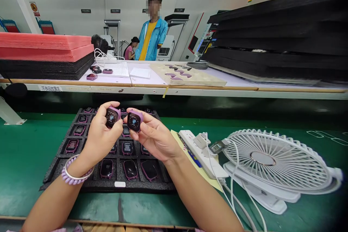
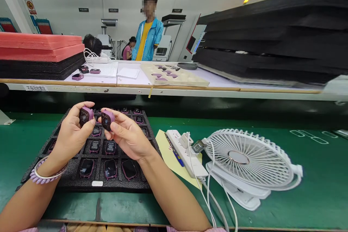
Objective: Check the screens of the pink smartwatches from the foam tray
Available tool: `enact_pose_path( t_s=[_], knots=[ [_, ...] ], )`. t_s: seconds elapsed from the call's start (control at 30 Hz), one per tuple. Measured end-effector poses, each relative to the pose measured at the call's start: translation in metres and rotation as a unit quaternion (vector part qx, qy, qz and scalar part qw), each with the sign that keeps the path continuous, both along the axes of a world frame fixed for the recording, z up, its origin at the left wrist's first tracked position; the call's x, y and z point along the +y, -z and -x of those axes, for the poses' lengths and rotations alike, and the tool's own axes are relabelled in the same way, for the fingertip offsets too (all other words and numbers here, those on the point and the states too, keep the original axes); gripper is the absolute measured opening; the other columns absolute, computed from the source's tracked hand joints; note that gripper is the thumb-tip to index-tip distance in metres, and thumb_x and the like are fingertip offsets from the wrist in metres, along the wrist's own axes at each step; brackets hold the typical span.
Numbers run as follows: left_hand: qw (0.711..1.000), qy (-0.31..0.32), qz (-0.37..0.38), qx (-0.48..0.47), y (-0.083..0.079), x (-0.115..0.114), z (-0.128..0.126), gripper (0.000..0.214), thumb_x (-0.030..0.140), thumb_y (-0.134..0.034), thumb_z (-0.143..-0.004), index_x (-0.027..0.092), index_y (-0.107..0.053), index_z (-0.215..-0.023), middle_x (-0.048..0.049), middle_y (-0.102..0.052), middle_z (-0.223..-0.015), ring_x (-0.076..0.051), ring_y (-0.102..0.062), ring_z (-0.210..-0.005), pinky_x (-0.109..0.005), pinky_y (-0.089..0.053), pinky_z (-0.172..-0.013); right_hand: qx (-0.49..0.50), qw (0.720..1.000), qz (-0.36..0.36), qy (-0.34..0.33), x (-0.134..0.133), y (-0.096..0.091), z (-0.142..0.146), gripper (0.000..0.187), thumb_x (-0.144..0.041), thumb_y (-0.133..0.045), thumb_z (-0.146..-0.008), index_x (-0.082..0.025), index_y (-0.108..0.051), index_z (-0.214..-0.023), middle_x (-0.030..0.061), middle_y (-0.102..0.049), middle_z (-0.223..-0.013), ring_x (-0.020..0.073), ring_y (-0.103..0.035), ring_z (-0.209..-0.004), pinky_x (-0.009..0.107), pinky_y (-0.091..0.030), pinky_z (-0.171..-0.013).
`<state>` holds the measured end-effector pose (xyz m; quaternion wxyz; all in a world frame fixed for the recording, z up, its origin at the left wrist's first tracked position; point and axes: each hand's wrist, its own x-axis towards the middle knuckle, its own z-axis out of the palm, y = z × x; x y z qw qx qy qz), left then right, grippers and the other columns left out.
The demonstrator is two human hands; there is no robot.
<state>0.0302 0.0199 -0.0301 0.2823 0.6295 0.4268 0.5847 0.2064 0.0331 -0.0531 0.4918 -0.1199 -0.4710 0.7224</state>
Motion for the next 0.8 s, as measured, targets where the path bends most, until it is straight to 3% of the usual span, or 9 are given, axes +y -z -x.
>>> enact_pose_path(
  t_s=[0.5,0.8],
  knots=[
    [0.999,0.027,0.007,-0.026,-0.0001,-0.0013,-0.0018,0.048,0.029,-0.067,-0.078,0.014,-0.061,-0.123,0.0007,-0.061,-0.086,-0.012,-0.056,-0.071,-0.024,-0.048,-0.064,-0.029,0.999,-0.002,0.016,-0.0005,0.0010,-0.0015,0.051,-0.042,-0.097,-0.081,-0.026,-0.075,-0.124,0.0069,-0.072,-0.114,0.0141,-0.055,-0.072,0.030,-0.051,-0.073],
    [0.999,0.032,0.014,-0.024,0.0000,-0.0007,-0.0015,0.045,0.029,-0.069,-0.079,0.016,-0.061,-0.121,0.0010,-0.061,-0.087,-0.012,-0.058,-0.074,-0.024,-0.050,-0.069,-0.028,1.000,-0.001,0.014,-0.0036,-0.0027,0.0003,0.050,-0.042,-0.100,-0.077,-0.026,-0.078,-0.119,0.0039,-0.072,-0.104,0.0144,-0.055,-0.070,0.028,-0.053,-0.069]
  ],
)
